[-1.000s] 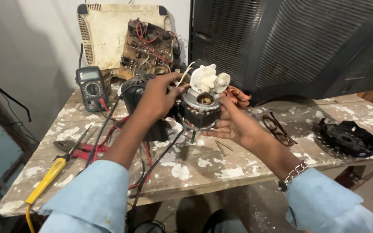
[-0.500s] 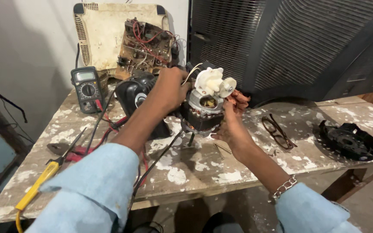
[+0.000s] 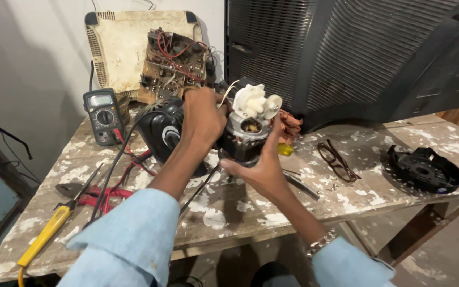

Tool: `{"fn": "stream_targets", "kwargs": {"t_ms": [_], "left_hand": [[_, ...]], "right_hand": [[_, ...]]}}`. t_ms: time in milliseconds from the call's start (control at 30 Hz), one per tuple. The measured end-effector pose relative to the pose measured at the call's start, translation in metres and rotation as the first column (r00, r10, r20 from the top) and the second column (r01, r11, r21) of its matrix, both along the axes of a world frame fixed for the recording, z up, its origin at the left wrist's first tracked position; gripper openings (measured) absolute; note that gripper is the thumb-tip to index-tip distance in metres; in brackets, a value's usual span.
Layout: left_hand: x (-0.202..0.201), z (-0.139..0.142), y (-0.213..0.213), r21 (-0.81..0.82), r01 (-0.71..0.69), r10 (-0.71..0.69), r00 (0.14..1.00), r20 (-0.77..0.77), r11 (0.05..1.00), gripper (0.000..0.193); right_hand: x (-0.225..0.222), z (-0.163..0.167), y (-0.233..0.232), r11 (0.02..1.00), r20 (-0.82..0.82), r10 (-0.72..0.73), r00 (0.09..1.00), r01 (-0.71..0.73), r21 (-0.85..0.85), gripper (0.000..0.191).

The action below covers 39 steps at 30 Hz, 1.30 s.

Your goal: The person works at a cluttered workbench disassembling and reassembling an electric motor, separating the white plastic pump housing from the copper-wound rotor and stator, repositioning the black motor housing, and fitting the metal end bracket back onto the motor assembly by hand.

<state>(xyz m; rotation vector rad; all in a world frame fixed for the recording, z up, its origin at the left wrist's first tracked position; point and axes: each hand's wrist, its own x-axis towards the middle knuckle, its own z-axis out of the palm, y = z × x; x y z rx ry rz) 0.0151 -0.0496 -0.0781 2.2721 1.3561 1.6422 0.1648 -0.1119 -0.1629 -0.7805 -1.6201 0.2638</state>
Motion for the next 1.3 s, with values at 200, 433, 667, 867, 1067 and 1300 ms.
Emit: {"fn": "stream_targets", "kwargs": {"t_ms": [200,433,667,867,1067,1300], "left_hand": [[-0.003,0.012,0.019,-0.061,0.001,-0.013,0.980,-0.200,0.998,0.023],[-0.015,0.025,0.040,-0.200,0.001,-0.071,0.938,-0.339,0.980,0.024],[-0.047,0.039,0.035,-0.366,0.123,-0.262,0.895,-0.360,0.923,0.026],[-0.050,0.033,0.015,-0.620,0.419,-0.459,0.882,0.104,0.663,0.024],[-0.046,0.023,0.007,-0.520,0.361,-0.347,0.929,0.128,0.774,0.023],[-0.048,0.018,0.022,-0.551,0.471,-0.453,0.873,0.180,0.689,0.029]], "right_hand": [[-0.028,0.002,0.022,0.933,-0.238,-0.361,0.902,0.351,-0.083,0.097],[-0.023,0.003,0.027,0.974,-0.213,-0.228,0.950,0.221,-0.055,0.088],[-0.023,0.004,0.029,0.980,-0.134,-0.194,0.972,0.187,-0.063,0.094],[-0.020,0.000,0.026,0.987,-0.115,-0.140,0.983,0.130,-0.097,0.099],[-0.016,-0.003,0.031,0.992,-0.125,-0.028,0.992,0.013,-0.124,0.105],[0.001,-0.007,0.044,0.953,-0.026,-0.100,0.995,0.089,-0.288,0.115]]}}
